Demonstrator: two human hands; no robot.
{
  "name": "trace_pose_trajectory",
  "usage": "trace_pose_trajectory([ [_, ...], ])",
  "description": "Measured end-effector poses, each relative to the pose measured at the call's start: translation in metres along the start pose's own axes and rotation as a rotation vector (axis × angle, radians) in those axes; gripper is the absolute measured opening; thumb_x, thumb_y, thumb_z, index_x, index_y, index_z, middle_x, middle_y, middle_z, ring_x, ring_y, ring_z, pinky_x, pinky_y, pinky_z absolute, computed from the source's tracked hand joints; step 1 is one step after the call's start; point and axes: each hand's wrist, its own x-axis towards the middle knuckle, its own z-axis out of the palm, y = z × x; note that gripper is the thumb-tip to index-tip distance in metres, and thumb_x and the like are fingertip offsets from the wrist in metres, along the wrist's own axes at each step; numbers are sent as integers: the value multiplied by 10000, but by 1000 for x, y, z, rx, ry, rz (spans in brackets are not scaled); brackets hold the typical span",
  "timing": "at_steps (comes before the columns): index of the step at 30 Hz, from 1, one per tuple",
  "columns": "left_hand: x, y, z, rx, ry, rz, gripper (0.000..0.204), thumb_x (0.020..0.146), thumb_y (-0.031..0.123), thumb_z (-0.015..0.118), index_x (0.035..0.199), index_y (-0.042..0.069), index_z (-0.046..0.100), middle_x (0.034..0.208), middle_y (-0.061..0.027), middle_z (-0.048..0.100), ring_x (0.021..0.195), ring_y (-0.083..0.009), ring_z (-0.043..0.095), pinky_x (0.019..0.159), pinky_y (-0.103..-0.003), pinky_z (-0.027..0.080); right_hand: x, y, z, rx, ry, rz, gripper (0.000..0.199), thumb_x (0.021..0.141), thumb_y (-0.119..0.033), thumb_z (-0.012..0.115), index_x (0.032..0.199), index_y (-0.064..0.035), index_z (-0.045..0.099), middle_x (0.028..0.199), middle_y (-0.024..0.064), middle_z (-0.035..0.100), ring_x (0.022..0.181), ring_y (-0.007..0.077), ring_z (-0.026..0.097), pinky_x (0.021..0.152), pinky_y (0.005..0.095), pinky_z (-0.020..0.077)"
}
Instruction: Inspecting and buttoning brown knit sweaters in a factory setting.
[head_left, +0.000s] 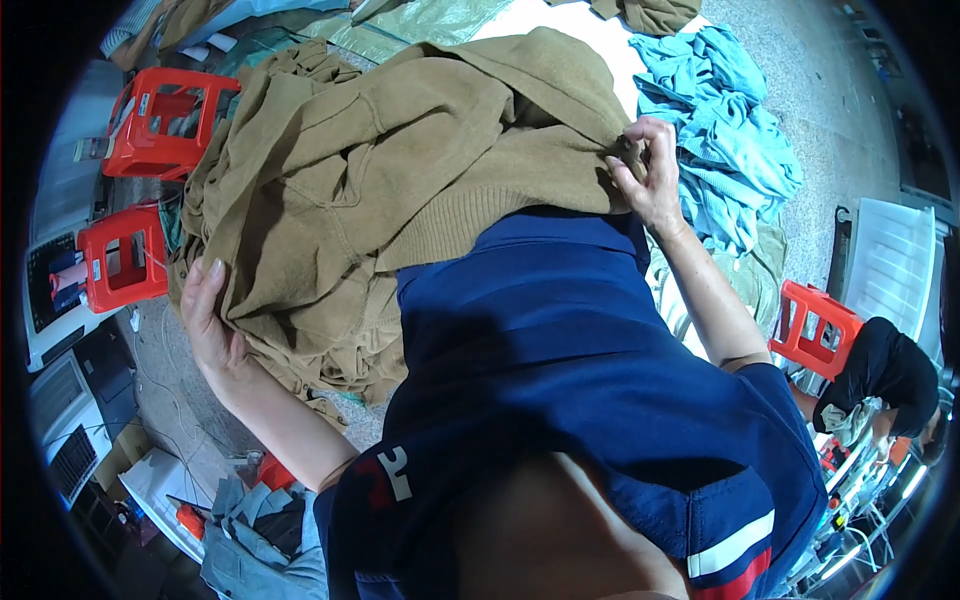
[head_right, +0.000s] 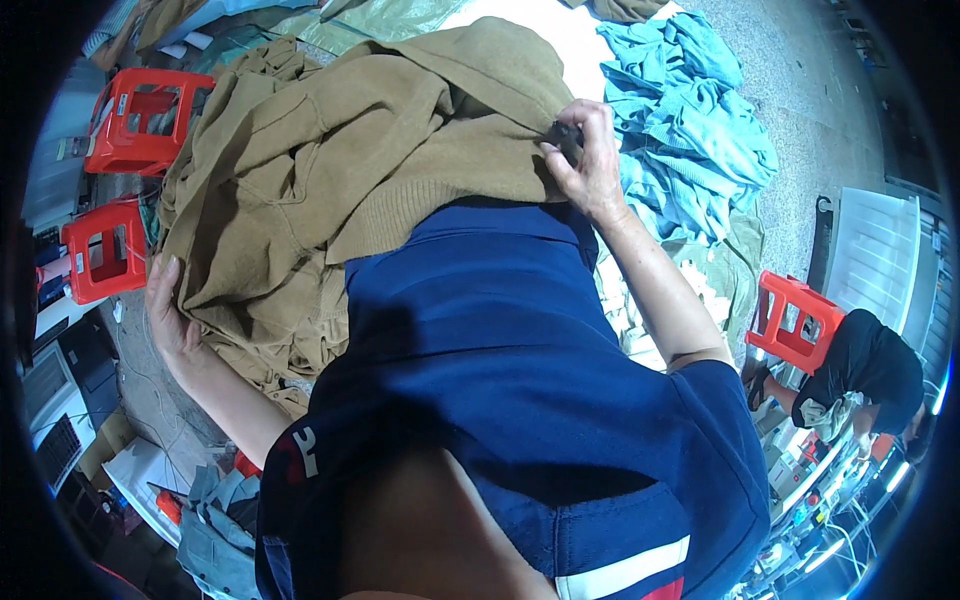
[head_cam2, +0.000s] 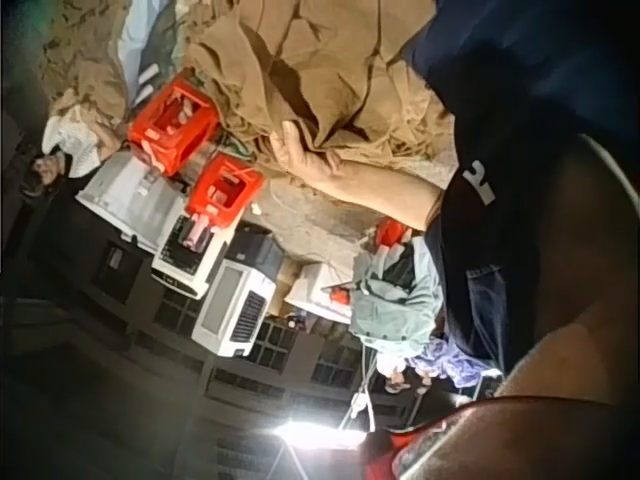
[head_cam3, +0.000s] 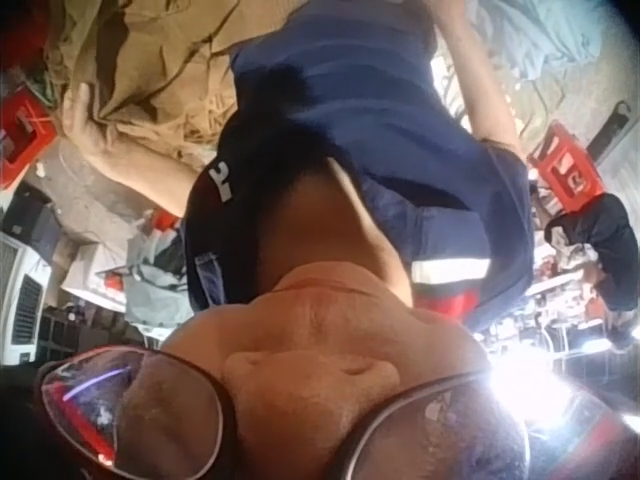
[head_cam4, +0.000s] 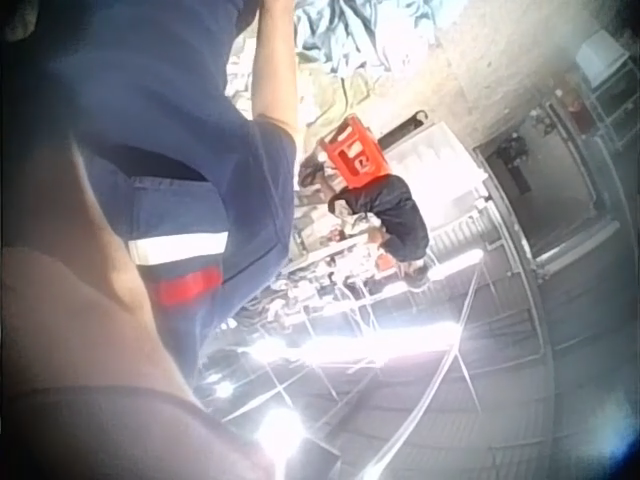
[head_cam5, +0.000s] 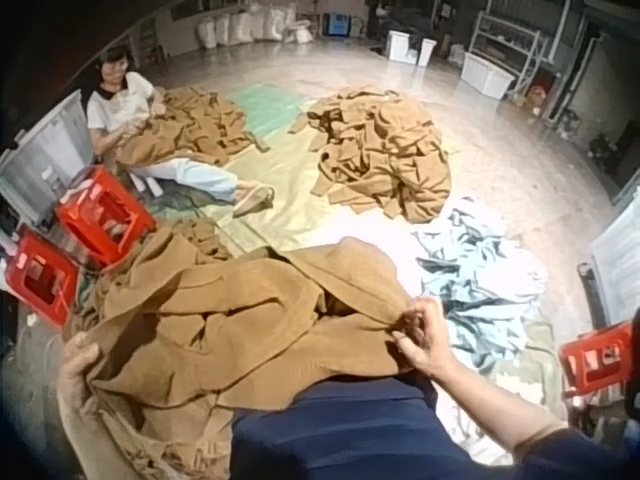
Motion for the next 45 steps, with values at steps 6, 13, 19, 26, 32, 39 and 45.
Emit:
trace_pose_trajectory([
  [6,-5,-3,-9,-114,45,29,204,891,50,615,1085,-13,620,1071,-121,678,953,-199,657,877,-315,506,-1,33,26,175,-52,259,352,778,-4,696,1078,-34,515,928,25,525,852,135,545,768,265,451],
  [13,-8,-1,-4,16,157,47,222,892,78,644,1088,-24,616,1036,-112,685,925,-171,653,857,-293,496,-2,42,9,755,347,531,122,880,-38,681,983,-54,618,799,-47,586,654,23,515,550,166,379],
  [19,-21,30,102,150,108,312,228,814,45,728,1028,12,655,928,-51,688,805,-103,639,749,-236,505,51,-92,-28,451,-68,-42,99,868,14,640,960,-19,626,897,53,663,791,116,654,690,240,519],
  [26,-14,-6,182,219,-442,111,166,889,118,644,978,-22,645,862,-14,632,807,-53,529,727,-229,446,68,-171,9,378,-427,-551,263,778,4,664,1024,-52,589,738,63,615,606,227,645,537,337,509],
  [32,-5,-31,169,257,-472,23,215,906,121,612,1042,-43,637,895,-42,639,842,-74,545,755,-245,455,74,-150,41,341,-351,-603,264,695,60,676,935,-36,625,820,79,589,714,230,633,571,329,513],
  [39,-5,-30,164,407,-585,402,238,871,72,664,1064,-47,592,946,-11,583,896,-74,541,767,-218,436,75,-146,52,280,-287,-717,238,696,25,708,894,-51,600,916,64,568,787,216,628,565,306,523],
  [45,-12,-24,169,730,-439,559,230,791,94,744,958,-24,639,884,-106,618,797,-196,617,707,-292,491,75,-149,58,414,-457,-401,309,742,45,670,1024,-33,570,909,90,578,778,233,636,614,341,517],
])
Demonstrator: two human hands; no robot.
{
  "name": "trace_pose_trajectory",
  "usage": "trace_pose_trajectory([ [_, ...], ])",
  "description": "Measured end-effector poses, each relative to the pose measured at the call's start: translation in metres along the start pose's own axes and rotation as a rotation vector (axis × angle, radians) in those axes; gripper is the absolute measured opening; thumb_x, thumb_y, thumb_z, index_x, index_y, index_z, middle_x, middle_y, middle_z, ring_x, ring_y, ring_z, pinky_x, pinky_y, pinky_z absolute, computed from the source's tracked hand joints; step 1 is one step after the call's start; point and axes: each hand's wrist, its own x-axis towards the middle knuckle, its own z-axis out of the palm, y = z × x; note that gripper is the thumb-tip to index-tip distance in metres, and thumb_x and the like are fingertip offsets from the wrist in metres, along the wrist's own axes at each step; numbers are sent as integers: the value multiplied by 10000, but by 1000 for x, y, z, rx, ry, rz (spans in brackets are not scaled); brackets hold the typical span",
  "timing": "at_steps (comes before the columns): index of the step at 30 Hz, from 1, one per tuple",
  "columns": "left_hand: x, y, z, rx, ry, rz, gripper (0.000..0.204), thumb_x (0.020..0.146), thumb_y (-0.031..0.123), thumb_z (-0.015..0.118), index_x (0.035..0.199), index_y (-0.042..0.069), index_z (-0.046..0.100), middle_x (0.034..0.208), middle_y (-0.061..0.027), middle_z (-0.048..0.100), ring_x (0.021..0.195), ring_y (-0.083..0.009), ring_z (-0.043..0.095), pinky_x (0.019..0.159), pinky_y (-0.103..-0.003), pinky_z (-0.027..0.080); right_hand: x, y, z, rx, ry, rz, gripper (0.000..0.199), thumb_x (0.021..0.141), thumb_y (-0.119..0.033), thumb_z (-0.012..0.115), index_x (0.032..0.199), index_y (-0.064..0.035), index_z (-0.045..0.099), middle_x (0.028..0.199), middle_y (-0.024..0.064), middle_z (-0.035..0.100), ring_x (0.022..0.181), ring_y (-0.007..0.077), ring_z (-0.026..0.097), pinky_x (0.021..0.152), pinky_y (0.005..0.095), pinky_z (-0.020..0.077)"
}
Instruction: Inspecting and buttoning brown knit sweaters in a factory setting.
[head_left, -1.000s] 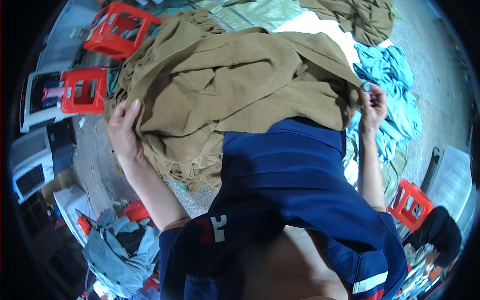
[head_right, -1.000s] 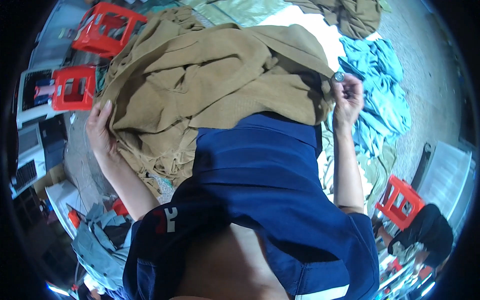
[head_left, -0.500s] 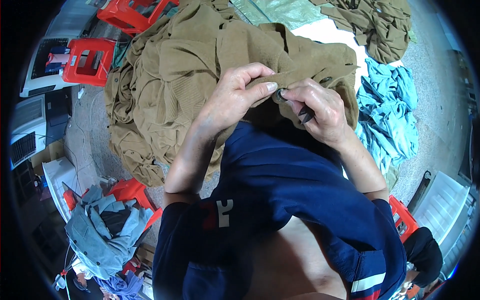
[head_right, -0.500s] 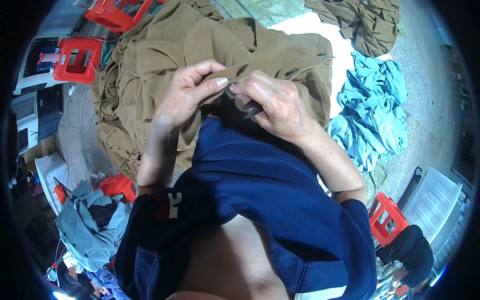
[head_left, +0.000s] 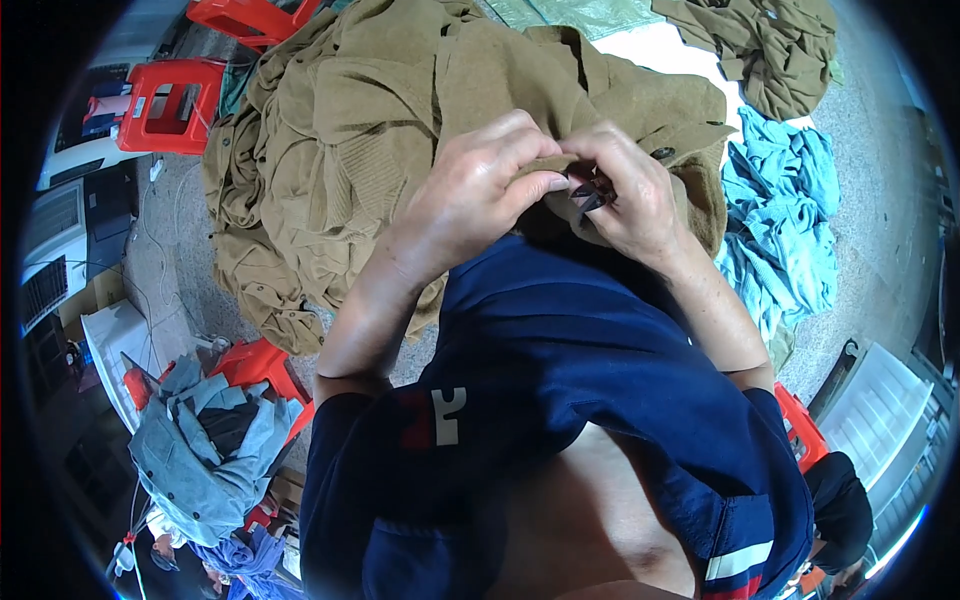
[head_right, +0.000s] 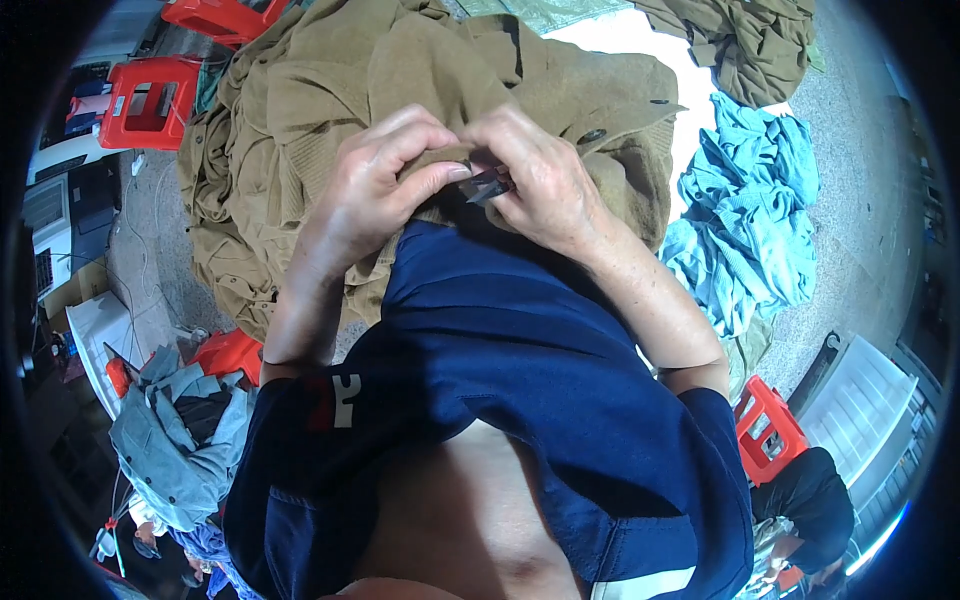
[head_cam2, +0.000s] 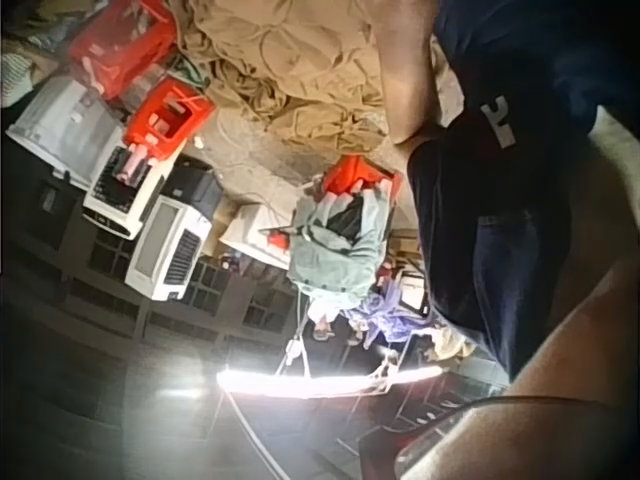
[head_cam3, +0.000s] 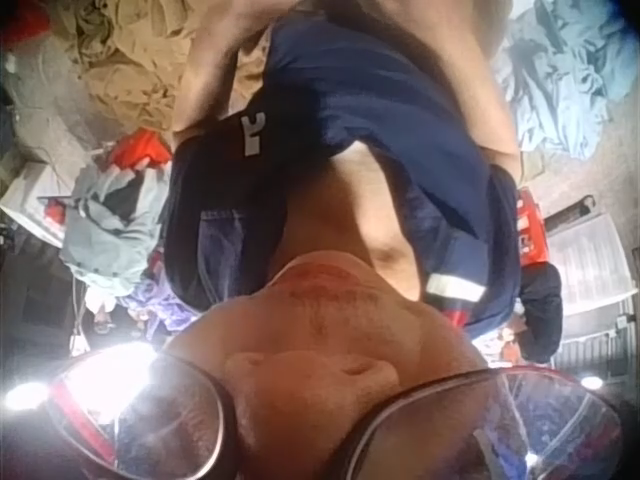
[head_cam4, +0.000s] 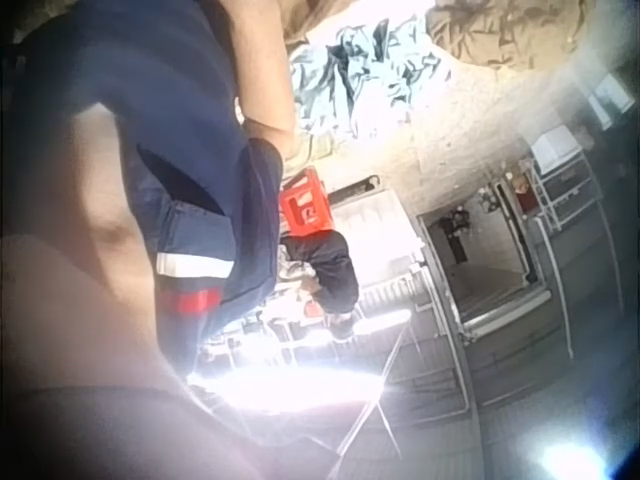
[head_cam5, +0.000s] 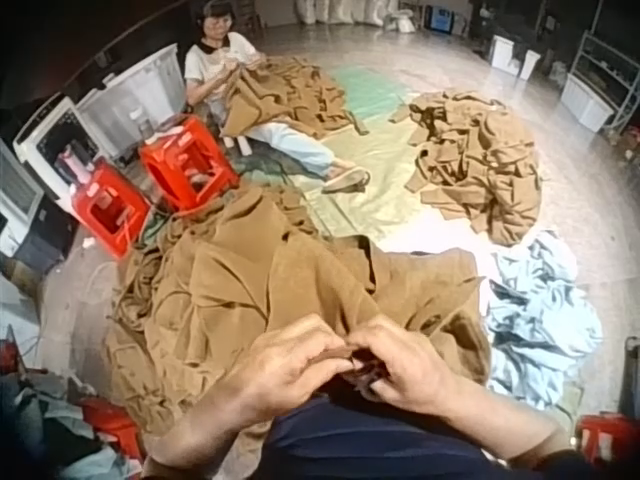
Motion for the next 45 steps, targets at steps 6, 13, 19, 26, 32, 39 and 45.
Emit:
trace_pose_trajectory([
  [6,0,-7,3,-27,38,-18,273,767,103,763,978,-17,638,903,-96,629,844,-201,632,724,-303,497,-9,-1,7,136,47,235,230,776,21,690,980,-27,594,749,52,572,650,146,595,584,299,482],
  [13,-2,-16,16,-67,93,-27,313,794,215,756,990,1,639,859,-93,623,777,-238,628,679,-339,500,-14,8,10,418,81,431,207,803,53,680,962,-57,608,715,-58,505,640,0,470,571,190,403],
  [19,0,-23,17,-8,18,-39,310,778,210,768,944,-3,616,832,-98,605,762,-228,614,668,-315,477,-24,21,14,491,58,374,209,791,70,674,937,-61,604,747,-71,519,641,-6,463,577,176,395],
  [26,-3,-27,29,151,29,138,304,774,255,764,827,19,580,725,-83,538,645,-245,577,558,-353,451,-26,23,13,593,81,399,186,785,77,670,896,-57,602,751,-74,524,644,-22,454,577,161,380],
  [32,-7,-28,36,326,165,274,289,756,209,770,732,44,535,678,-67,478,596,-222,550,502,-347,433,-26,25,14,648,118,431,175,789,80,659,879,-57,598,744,-81,521,644,-28,455,563,161,365],
  [39,-3,-25,33,447,278,315,97,780,50,691,806,28,600,702,-101,530,598,-274,562,542,-369,454,-23,22,20,406,171,296,221,765,48,663,956,-36,588,844,29,566,720,89,590,639,225,487],
  [45,-10,-44,12,-370,301,-533,107,872,96,683,827,7,641,738,47,622,679,-15,528,574,-221,444,-28,12,10,-255,-22,180,348,778,-70,682,1091,-60,530,1080,128,509,851,291,646,697,368,561],
])
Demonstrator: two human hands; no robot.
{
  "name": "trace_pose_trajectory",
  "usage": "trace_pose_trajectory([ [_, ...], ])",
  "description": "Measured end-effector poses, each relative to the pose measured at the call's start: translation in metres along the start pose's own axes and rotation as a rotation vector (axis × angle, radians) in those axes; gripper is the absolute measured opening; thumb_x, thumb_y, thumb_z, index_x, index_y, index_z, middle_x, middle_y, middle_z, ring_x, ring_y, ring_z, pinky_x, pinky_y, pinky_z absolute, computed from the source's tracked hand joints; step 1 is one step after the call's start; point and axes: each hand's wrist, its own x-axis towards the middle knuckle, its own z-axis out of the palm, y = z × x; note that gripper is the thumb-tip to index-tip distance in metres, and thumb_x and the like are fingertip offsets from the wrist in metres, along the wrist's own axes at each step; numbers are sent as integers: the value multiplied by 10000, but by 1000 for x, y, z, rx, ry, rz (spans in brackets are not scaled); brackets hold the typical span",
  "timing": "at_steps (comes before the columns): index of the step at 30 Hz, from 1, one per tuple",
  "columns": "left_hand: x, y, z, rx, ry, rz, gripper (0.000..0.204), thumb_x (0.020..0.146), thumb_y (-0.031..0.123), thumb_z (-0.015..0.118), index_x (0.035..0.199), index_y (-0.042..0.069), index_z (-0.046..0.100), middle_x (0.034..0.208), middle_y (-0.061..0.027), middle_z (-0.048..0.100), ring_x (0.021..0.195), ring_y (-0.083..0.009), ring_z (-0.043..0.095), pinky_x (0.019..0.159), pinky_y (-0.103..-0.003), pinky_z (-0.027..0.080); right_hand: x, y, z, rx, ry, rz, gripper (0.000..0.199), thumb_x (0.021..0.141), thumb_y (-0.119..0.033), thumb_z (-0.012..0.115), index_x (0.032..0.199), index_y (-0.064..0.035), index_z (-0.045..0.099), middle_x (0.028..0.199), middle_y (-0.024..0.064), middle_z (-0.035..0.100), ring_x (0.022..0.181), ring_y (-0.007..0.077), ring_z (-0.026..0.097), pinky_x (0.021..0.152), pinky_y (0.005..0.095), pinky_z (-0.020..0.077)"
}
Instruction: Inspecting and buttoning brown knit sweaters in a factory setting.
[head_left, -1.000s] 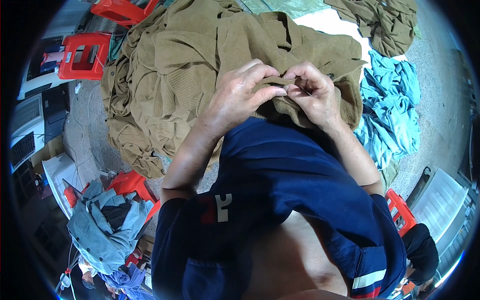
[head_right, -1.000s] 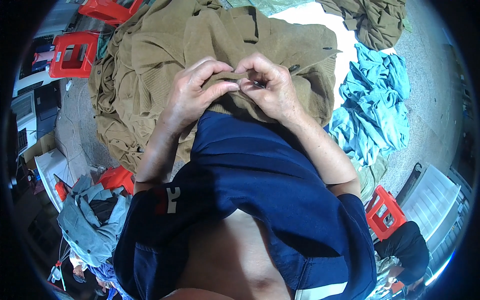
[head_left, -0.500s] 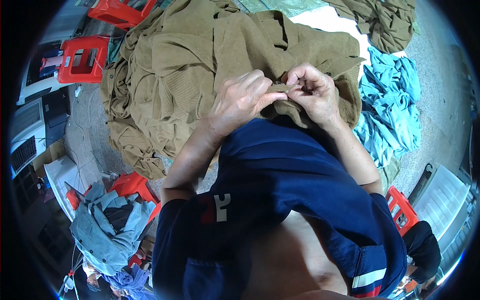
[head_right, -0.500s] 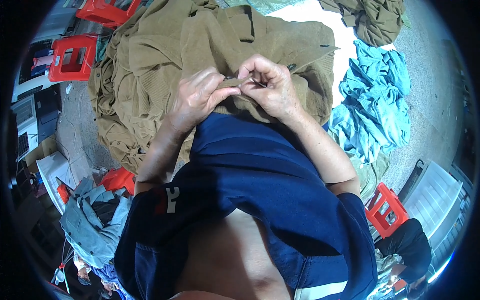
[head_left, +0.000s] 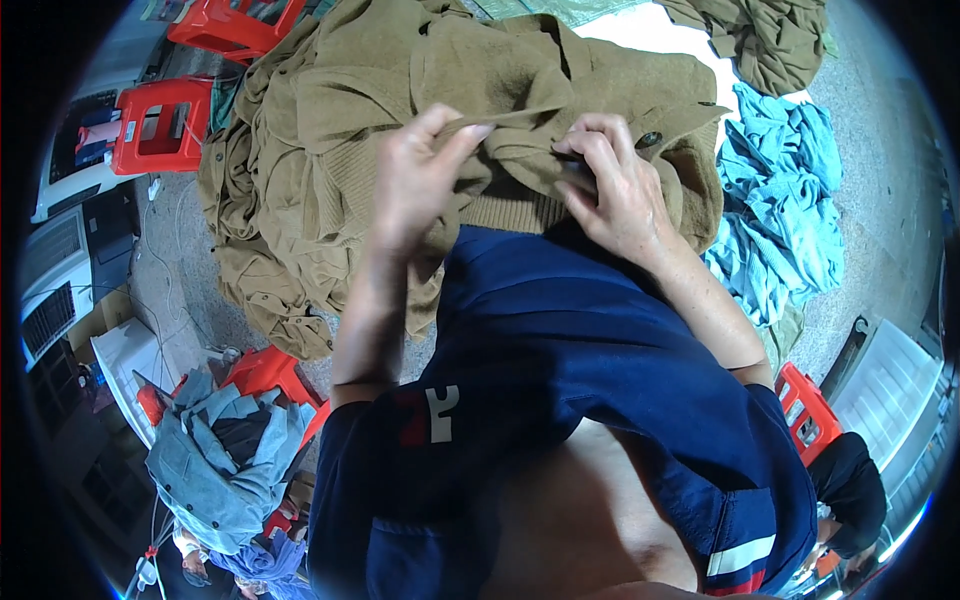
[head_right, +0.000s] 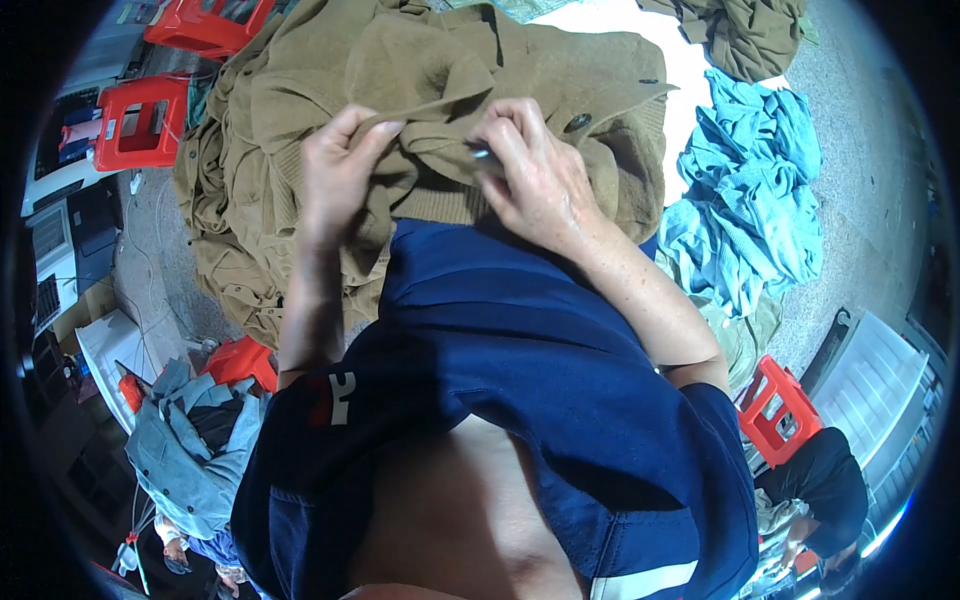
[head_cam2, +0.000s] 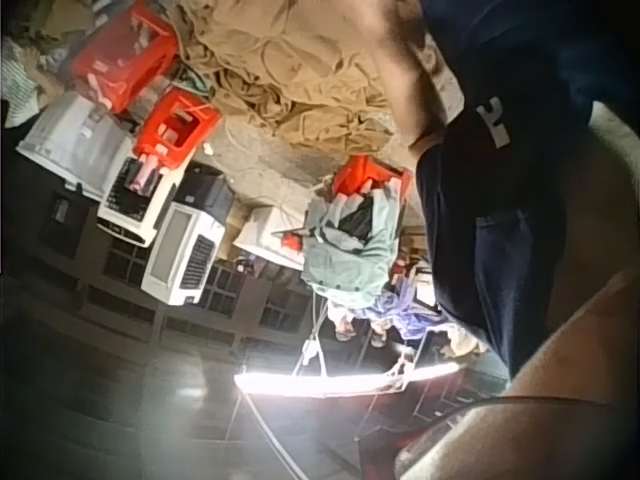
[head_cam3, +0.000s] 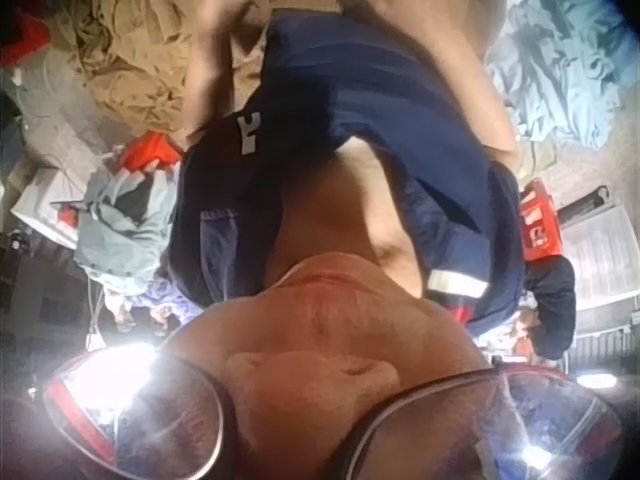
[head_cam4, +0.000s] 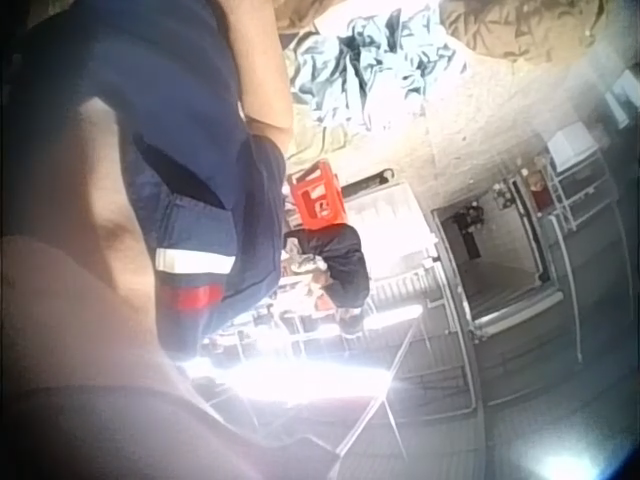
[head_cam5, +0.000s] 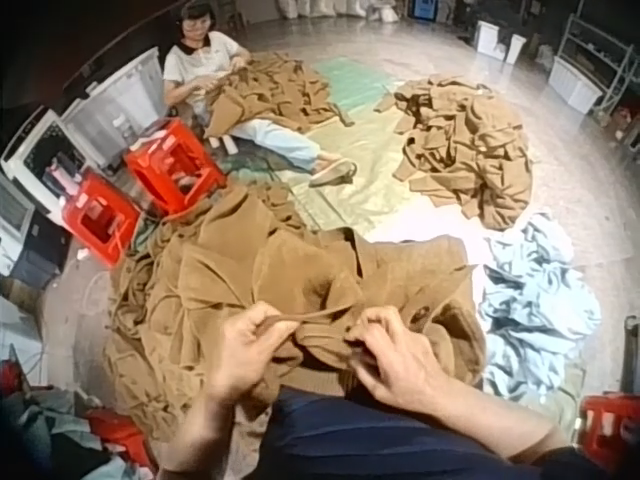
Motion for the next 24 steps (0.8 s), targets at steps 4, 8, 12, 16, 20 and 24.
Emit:
trace_pose_trajectory([
  [4,1,-16,-54,259,-337,-50,221,777,216,773,783,35,645,663,41,565,632,-35,476,581,-236,391,-10,18,-2,158,-102,276,239,794,-150,703,970,-28,597,887,109,604,864,268,644,727,385,515],
  [8,-13,-14,-91,322,-423,-304,202,766,185,777,775,40,638,638,64,514,607,-21,447,534,-223,357,-14,31,-9,419,-176,312,264,824,-195,717,987,-13,616,931,99,616,872,243,630,779,356,495],
  [12,-28,-16,-118,302,-441,-292,210,778,168,767,726,37,612,640,77,471,619,-39,409,585,-213,335,-15,32,-19,360,-391,359,272,807,-139,694,1032,-14,609,925,128,648,884,257,647,796,380,511],
  [16,-44,-1,-111,90,-357,-181,215,802,181,746,740,60,579,734,64,471,768,-65,416,695,-225,320,-13,30,-33,151,-484,265,305,769,-9,668,1064,-12,591,933,131,633,860,267,634,761,347,502],
  [20,-53,8,-109,-37,-256,-128,226,793,183,750,748,67,562,736,48,486,733,-69,433,673,-221,330,-5,32,-48,174,-180,179,146,806,9,664,945,15,622,866,108,606,819,239,614,722,315,479],
  [24,-47,27,-96,-253,-345,-105,206,761,166,762,794,70,582,765,26,543,716,-70,497,665,-217,384,7,24,-72,-24,241,-74,254,755,32,675,997,-46,694,955,95,628,849,227,645,683,317,529],
])
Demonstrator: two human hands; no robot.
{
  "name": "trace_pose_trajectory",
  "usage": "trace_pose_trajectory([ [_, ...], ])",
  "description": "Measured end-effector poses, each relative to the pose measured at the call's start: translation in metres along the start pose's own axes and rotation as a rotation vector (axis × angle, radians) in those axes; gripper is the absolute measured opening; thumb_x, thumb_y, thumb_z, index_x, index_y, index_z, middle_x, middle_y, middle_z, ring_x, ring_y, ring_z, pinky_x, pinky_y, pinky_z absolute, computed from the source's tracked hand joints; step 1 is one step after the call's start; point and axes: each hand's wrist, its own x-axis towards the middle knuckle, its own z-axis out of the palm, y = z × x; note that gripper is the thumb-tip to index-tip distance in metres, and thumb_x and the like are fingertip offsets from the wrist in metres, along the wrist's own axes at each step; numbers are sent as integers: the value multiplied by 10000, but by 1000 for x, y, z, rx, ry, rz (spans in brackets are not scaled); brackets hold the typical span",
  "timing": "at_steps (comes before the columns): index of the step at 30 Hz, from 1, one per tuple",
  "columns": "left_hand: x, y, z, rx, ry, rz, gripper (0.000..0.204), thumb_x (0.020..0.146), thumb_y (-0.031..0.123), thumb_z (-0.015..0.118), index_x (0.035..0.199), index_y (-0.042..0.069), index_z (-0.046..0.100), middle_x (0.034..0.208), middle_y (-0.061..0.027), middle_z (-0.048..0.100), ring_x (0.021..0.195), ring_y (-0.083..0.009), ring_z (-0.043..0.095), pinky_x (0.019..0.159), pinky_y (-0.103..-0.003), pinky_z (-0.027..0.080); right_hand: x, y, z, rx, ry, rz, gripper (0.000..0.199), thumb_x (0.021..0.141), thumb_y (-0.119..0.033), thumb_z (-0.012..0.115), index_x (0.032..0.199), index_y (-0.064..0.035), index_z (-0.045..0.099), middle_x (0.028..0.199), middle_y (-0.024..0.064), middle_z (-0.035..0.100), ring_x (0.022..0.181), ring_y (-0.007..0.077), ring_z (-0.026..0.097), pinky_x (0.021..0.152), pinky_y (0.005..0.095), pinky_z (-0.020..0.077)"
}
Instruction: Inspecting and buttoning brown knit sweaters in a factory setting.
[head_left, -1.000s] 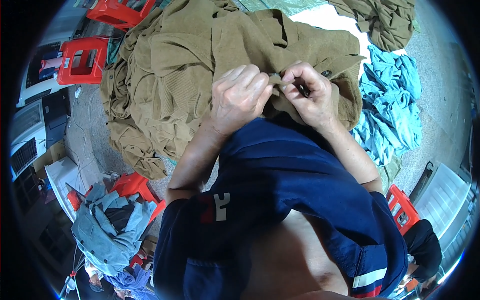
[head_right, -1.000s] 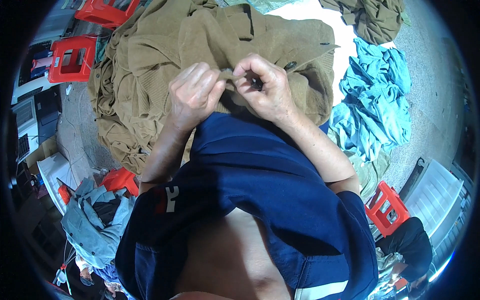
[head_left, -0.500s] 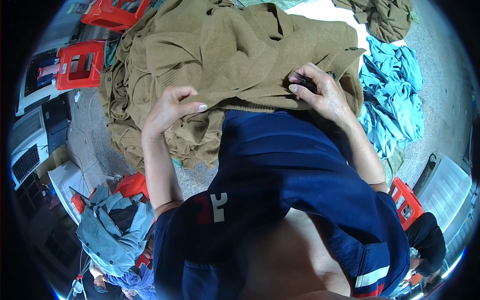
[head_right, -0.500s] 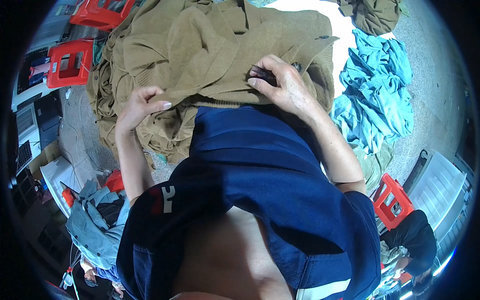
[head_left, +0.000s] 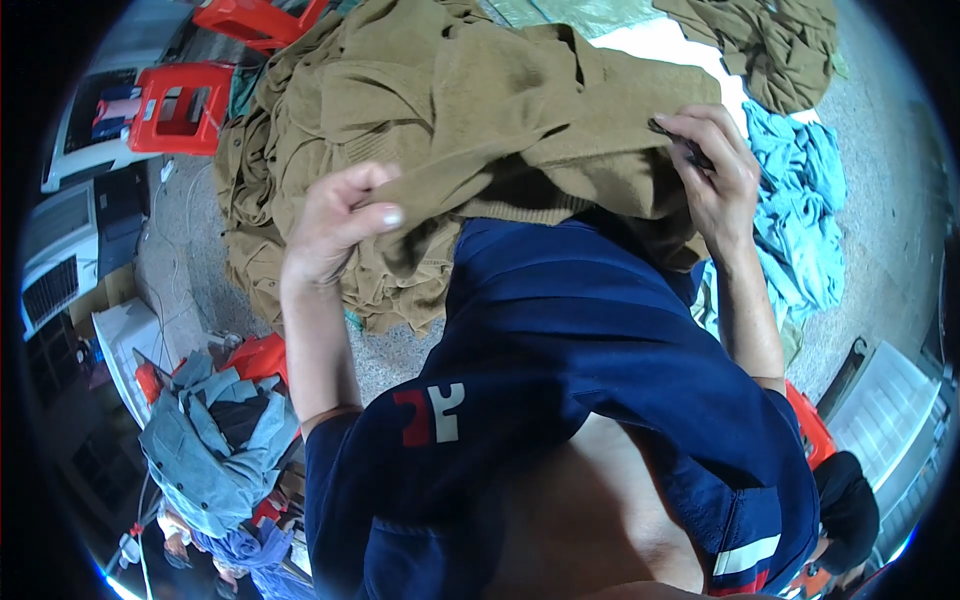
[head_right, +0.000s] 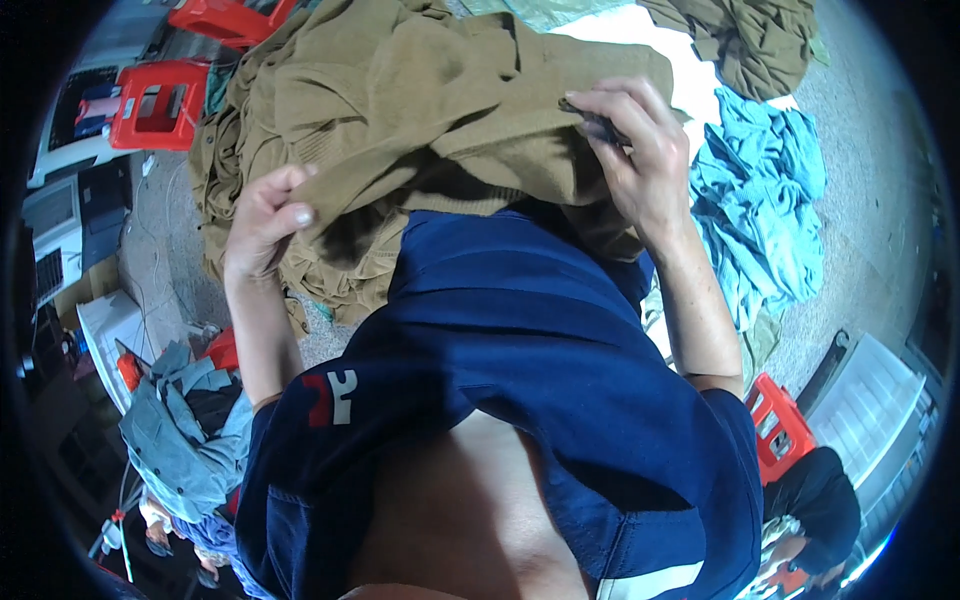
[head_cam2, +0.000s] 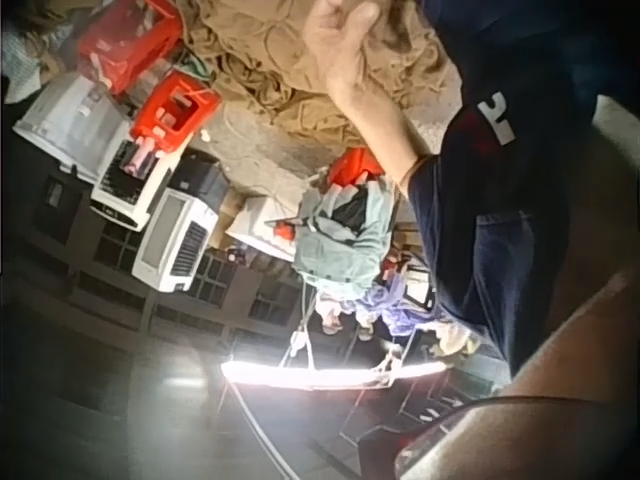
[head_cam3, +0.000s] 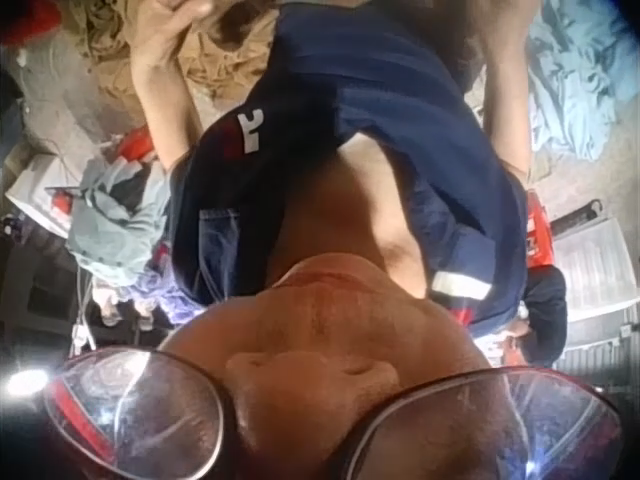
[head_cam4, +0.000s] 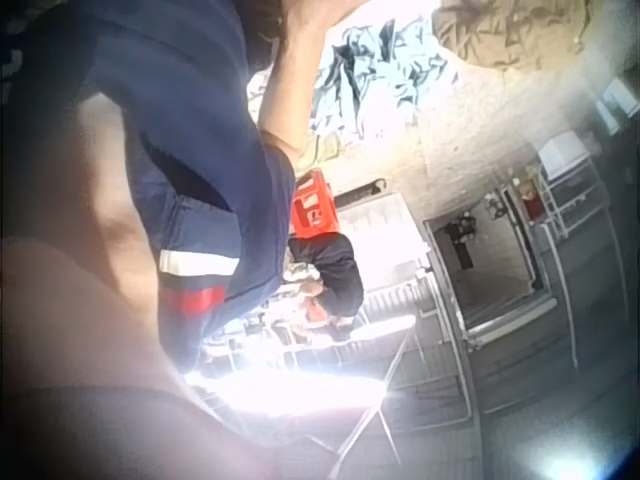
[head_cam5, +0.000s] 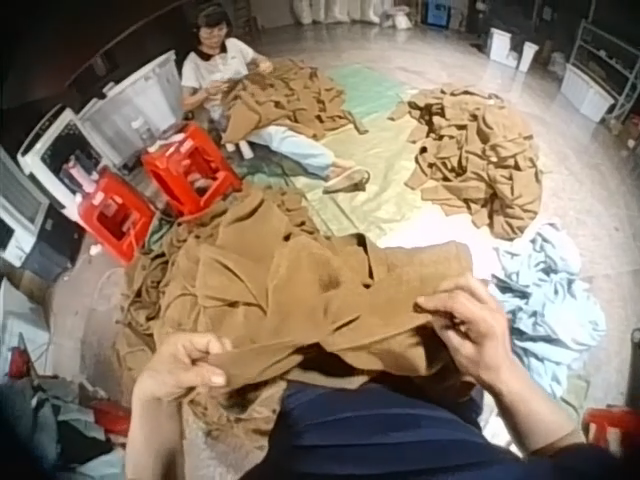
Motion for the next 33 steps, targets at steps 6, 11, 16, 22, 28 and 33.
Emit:
trace_pose_trajectory([
  [6,38,27,65,-1,-94,18,161,868,157,687,971,43,641,811,59,568,717,-3,486,635,-153,374,24,-54,22,252,47,-590,232,668,14,707,898,-1,672,875,104,630,649,192,622,510,284,501],
  [11,50,26,84,96,-35,158,196,902,163,658,1018,9,622,861,53,560,761,-5,481,656,-172,396,26,-52,38,213,89,-542,231,656,60,712,880,20,675,833,100,598,574,158,573,458,262,448],
  [16,48,29,93,207,-36,256,251,828,142,720,1005,0,615,911,-18,596,878,-72,561,767,-238,470,23,-50,44,248,-19,-393,155,711,-22,719,827,-10,619,857,87,591,697,192,630,538,291,526],
  [22,49,29,88,411,20,270,187,792,114,727,886,9,603,837,-28,587,750,-101,586,660,-257,482,33,-57,46,462,-109,-148,287,796,-126,740,1008,-43,565,929,89,593,728,188,640,577,297,522],
  [28,52,20,87,594,95,416,260,780,144,747,935,3,593,842,-61,596,758,-162,614,669,-290,502,27,-52,56,333,-138,-171,276,772,-90,748,978,-28,575,868,82,580,687,181,624,569,296,508],
  [33,52,18,89,756,158,551,290,789,184,743,953,4,585,858,-87,595,771,-246,622,668,-320,512,28,-49,58,396,-151,-20,199,752,-56,741,889,-35,599,783,73,583,658,190,606,551,299,468],
])
